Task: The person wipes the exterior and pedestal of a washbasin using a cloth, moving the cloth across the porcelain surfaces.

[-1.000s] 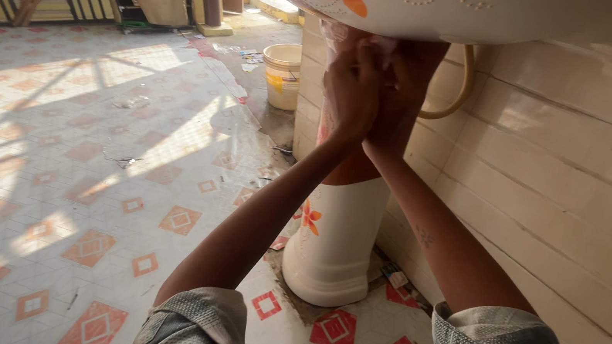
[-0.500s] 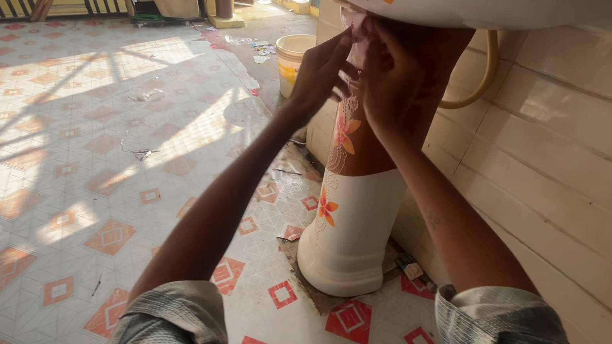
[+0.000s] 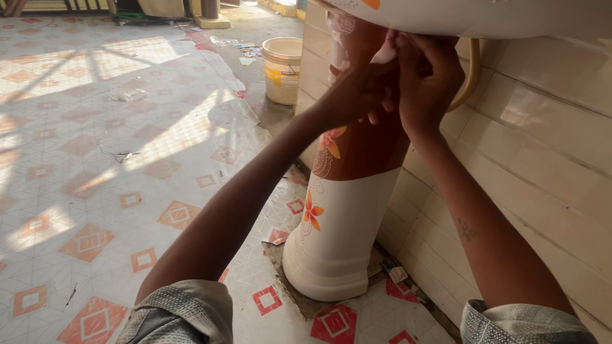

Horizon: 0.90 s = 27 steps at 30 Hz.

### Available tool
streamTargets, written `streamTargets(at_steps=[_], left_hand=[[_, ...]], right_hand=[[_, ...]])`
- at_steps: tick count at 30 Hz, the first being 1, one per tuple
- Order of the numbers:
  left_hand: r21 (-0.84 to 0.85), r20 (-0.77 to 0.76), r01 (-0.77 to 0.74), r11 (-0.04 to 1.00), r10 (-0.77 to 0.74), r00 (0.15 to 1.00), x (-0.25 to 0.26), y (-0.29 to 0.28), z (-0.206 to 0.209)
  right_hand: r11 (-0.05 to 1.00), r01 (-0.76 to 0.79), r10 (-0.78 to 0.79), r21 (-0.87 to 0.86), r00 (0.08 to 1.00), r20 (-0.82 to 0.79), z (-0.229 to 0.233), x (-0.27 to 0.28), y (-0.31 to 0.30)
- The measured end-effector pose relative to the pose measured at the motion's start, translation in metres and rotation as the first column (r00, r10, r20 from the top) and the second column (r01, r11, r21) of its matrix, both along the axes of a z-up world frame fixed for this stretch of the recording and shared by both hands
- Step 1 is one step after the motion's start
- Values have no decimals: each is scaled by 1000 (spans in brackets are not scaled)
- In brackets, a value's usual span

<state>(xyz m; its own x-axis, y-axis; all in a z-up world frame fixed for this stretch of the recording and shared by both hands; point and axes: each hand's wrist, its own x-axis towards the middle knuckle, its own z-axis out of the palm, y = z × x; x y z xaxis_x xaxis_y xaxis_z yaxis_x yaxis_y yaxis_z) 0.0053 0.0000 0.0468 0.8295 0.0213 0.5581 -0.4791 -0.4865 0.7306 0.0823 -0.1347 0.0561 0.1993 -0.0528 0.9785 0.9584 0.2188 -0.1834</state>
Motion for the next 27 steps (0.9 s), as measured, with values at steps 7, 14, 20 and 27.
streamTargets(at_steps=[7,14,20,27], left_hand=[[-38,411,-352,935,336,847,0,44,2],[112,375,-643,757,567,733,-15,59,-16],[93,443,-530,843,442,780,-3,61,-34],[53,326,-547,835,503,800,-20,39,-28]], right_hand=[[989,-42,97,144,908,-408,-10,39,2],[966,179,-144,185,971,-192,-24,45,2],[983,91,-101,-162,993,-58,-31,19,6],[995,92,-98,-37,973,-210,-27,14,-3]])
